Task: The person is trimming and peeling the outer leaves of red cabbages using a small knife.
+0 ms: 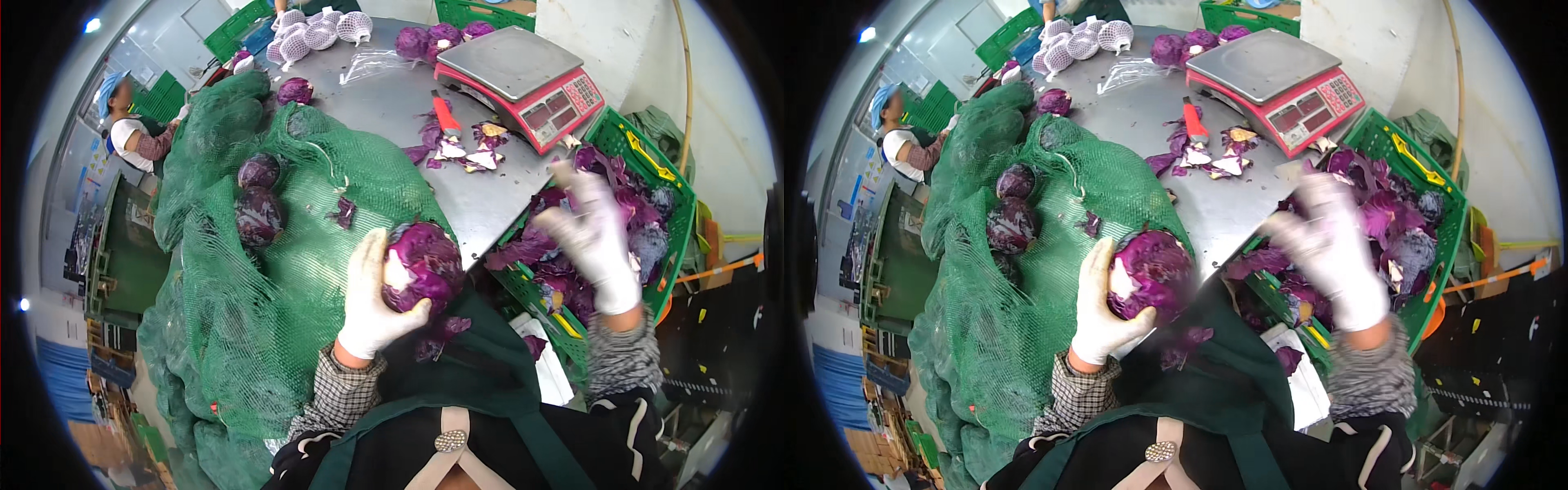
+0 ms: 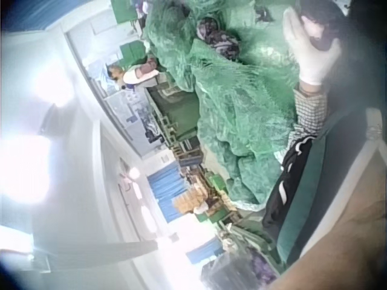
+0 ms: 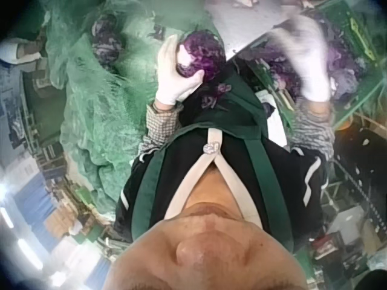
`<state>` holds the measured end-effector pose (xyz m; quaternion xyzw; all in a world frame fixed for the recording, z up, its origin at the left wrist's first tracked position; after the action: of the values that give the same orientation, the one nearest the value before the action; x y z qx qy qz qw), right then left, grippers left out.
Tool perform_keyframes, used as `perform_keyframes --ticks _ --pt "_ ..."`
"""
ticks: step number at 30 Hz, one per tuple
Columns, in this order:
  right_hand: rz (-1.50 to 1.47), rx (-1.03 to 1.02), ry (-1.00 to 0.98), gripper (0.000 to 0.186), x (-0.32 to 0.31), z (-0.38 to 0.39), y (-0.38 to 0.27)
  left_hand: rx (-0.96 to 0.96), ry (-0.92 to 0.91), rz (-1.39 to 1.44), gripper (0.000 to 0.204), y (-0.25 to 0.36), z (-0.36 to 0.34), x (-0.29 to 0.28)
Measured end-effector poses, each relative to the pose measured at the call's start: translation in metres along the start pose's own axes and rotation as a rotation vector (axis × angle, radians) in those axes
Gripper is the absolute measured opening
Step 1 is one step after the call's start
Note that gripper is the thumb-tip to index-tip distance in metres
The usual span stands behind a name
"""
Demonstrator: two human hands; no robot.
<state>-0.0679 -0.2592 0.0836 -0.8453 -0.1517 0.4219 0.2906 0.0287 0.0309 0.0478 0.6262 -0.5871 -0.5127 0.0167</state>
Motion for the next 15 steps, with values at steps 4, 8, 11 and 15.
perform_keyframes --ticks 4,8,11,15 --pt "-0.248 -0.368 -0.226 0.058 0.094 0.021 -0.05 0.052 -0.039 -0.04 0.098 0.01 -0.004 0.006" --pt "-0.29 -0.214 -0.331 0.038 0.1 0.016 -0.044 0.002 -0.007 0.059 0.098 -0.001 -0.001 0.001" --pt "-0.224 -0.272 -0.307 0.027 0.103 0.018 -0.046 0.008 -0.03 0.048 0.097 0.0 -0.002 0.0" --pt "-0.096 -0.3 -0.204 0.022 0.104 0.021 -0.054 -0.012 -0.024 0.13 0.098 -0.012 0.0 -0.001"
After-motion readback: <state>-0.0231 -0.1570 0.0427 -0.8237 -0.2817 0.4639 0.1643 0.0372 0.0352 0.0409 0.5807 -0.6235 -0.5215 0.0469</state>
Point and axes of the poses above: each hand's wrist, its own z-axis away from the middle knuckle, its own x-axis out of the palm, y = z × x, the point moved 2 cm from there along -z, towards the middle knuckle, and after that the axes turned 7 degrees about z, right-handed, at the moved point
